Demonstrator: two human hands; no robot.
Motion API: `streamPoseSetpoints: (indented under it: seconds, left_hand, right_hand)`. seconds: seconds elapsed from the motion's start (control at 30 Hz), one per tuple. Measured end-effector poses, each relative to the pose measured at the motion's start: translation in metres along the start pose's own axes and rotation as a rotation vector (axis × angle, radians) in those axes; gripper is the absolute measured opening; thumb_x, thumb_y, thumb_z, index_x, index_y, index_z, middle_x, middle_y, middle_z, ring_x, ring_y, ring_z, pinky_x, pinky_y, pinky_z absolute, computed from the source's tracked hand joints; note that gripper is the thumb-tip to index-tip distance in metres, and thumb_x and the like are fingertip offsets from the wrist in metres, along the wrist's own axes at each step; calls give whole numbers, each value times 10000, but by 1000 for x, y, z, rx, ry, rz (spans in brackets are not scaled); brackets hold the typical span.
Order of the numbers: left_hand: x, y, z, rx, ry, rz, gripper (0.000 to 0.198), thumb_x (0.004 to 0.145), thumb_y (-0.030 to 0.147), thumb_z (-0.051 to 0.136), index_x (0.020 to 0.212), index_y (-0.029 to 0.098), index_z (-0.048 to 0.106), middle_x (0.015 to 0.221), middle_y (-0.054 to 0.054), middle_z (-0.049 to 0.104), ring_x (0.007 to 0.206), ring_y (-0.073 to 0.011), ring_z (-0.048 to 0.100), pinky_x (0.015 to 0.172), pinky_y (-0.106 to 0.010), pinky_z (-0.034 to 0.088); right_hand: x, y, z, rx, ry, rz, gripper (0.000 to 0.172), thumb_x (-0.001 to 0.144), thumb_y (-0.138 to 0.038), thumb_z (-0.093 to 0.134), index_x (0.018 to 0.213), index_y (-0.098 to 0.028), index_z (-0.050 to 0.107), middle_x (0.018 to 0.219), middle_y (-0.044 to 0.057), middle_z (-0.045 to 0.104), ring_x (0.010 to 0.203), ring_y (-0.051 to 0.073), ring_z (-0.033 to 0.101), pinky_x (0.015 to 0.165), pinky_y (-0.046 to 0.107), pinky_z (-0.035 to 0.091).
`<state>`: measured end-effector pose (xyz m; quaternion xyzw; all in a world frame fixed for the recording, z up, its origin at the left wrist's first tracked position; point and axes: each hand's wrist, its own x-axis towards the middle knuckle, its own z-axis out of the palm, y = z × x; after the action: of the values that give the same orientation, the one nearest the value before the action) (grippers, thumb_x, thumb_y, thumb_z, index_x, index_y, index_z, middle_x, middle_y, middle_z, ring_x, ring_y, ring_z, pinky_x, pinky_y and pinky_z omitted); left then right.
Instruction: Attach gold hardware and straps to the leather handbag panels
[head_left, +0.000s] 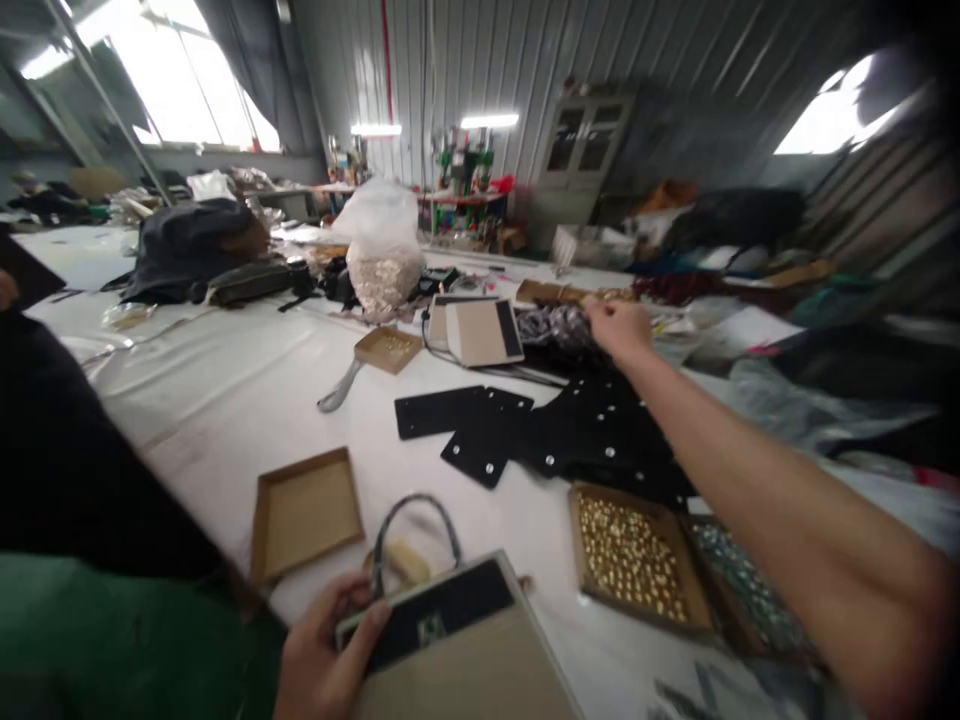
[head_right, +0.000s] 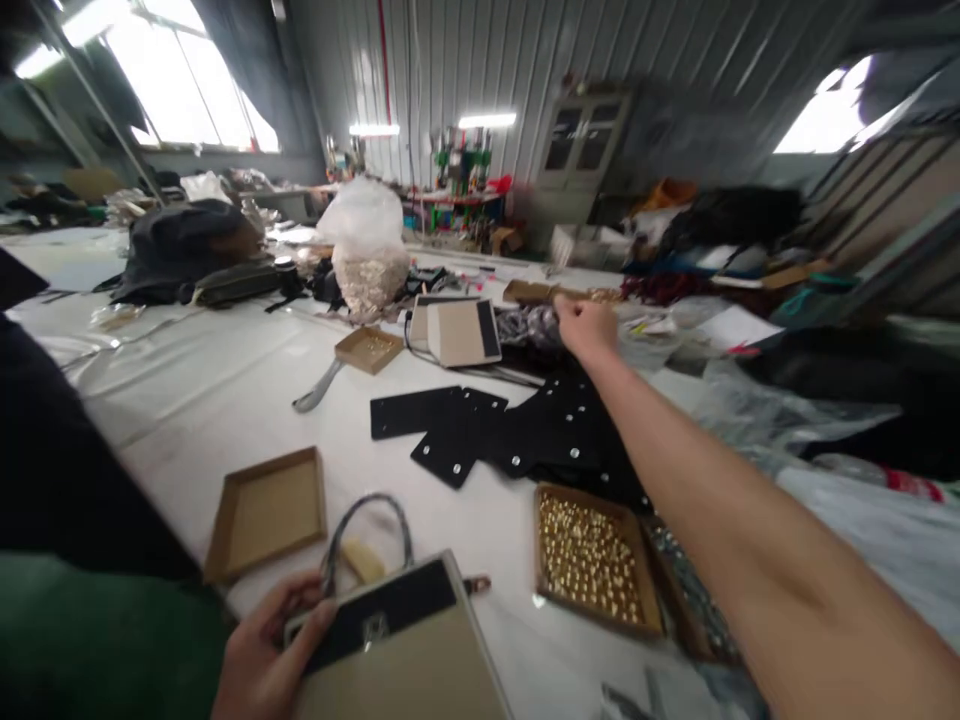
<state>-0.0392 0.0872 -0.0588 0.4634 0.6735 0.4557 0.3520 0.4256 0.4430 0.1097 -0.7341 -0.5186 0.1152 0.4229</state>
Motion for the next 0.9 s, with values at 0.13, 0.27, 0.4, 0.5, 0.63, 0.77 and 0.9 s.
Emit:
streamPoseSetpoints:
  seconds: [0.13,0.27,0.4,0.5,0.63,0.77,0.9]
  left_hand:
    - [2,-15,-9,-126,-184,48,461,955,603,868,1133,179,829,1000,-112,850,965,-280,807,893,-361,653]
    - [5,-5,-13,-206,-245,17,480,909,594,921,1056,153,803,944,-109,835,861,-241,759,759,-300,585]
    - [0,15,-24,-262,-364,-6,518,898,608,920,1098,142,815,951,-110,846,841,-244,768,753,-308,577]
    - [-9,27,-40,-347,-510,11,591,894,560,945,1277,123,840,1181,-162,865,1041,-291,809,908,-351,621]
    - [-18,33,-55,-388,-599,27,640,897,569,934,1362,138,842,1261,-163,860,1112,-301,812,961,-369,626]
    - [-12,25,-53,-184,-498,97,531,901,602,887,1150,133,895,1030,-129,875,934,-277,804,822,-347,598]
    - [-1,26,-47,-19,-343,215,392,936,487,828,1116,150,913,1097,-139,892,1024,-315,819,898,-380,599]
  right_hand:
    - [-120,-14,-5,4,-617,-360,491,986,-596,863,1290,-211,878,1249,120,855,1116,267,754,1142,402,556]
    - [-278,-12,-15,114,-910,-319,732,824,-613,972,1452,-261,836,1390,134,821,1212,358,780,1120,479,630]
    - [-358,9,-3,239,-1016,-99,849,770,-541,1003,1542,-281,763,1371,137,833,1091,378,822,971,481,685]
    - [-371,18,3,385,-1105,-56,642,803,-508,949,1363,-228,804,1201,97,864,1073,342,819,943,418,667]
    - [-373,19,-5,388,-1072,-182,476,837,-465,903,1235,-224,805,1137,66,858,1065,317,798,928,376,626]
    - [-379,20,-10,260,-957,-273,635,891,-444,848,1491,-273,730,1273,75,848,1126,331,795,986,399,612]
    - [-388,25,-5,170,-842,-247,823,892,-475,830,1658,-270,609,1421,119,810,1278,380,769,1132,469,573]
